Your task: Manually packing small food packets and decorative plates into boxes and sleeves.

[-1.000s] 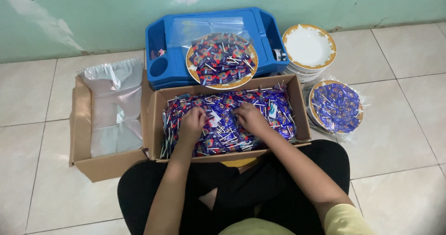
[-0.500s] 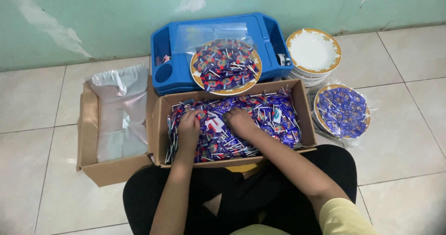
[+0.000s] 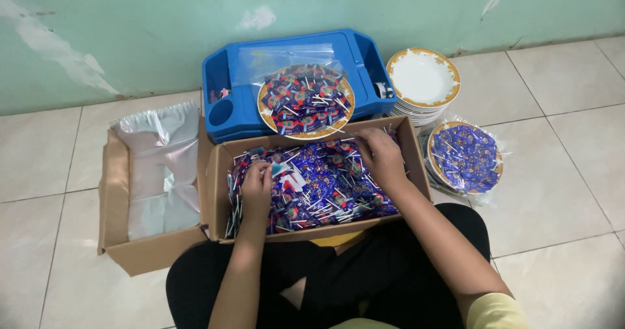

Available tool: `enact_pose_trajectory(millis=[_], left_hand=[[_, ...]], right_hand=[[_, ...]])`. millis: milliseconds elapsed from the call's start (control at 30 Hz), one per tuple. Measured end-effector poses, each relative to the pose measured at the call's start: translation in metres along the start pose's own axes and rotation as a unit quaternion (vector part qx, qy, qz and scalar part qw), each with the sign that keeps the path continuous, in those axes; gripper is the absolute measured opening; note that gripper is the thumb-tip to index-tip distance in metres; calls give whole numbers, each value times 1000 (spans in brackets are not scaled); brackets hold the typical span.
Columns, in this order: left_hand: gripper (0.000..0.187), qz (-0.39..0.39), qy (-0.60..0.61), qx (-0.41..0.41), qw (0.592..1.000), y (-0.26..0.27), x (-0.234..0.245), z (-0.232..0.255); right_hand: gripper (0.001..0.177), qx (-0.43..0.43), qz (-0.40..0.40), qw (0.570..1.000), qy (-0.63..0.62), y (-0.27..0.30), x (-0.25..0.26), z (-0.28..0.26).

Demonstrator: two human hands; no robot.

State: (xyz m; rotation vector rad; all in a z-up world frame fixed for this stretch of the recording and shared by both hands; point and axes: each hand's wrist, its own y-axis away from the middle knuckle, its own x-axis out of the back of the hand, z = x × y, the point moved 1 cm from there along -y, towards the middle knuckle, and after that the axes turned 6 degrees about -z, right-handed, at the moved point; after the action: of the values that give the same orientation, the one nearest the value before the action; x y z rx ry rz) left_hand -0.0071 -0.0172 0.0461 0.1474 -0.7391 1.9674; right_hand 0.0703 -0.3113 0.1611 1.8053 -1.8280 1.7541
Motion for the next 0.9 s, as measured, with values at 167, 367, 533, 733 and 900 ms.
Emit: enact_pose_trajectory(millis=[167,367,533,733,900], left_hand=[[7,19,-30,-63,997,-7,2,-10],[21,35,-101,-88,990,-9,4,3],[29,30,-80,-83,993,-8,5,5],[31,49,-106,-103,988,-9,4,7],[27,27,-95,-163,982,-7,6,16]], right_hand=[[19,108,-10,994,21,-19,-6,-4],[20,162,-22,985,47,-26,-46,6],[12,207,4,976,70,-31,-62,11],[15,232,49,969,74,-34,-63,17],[18,140,-49,988,50,-35,-61,10]])
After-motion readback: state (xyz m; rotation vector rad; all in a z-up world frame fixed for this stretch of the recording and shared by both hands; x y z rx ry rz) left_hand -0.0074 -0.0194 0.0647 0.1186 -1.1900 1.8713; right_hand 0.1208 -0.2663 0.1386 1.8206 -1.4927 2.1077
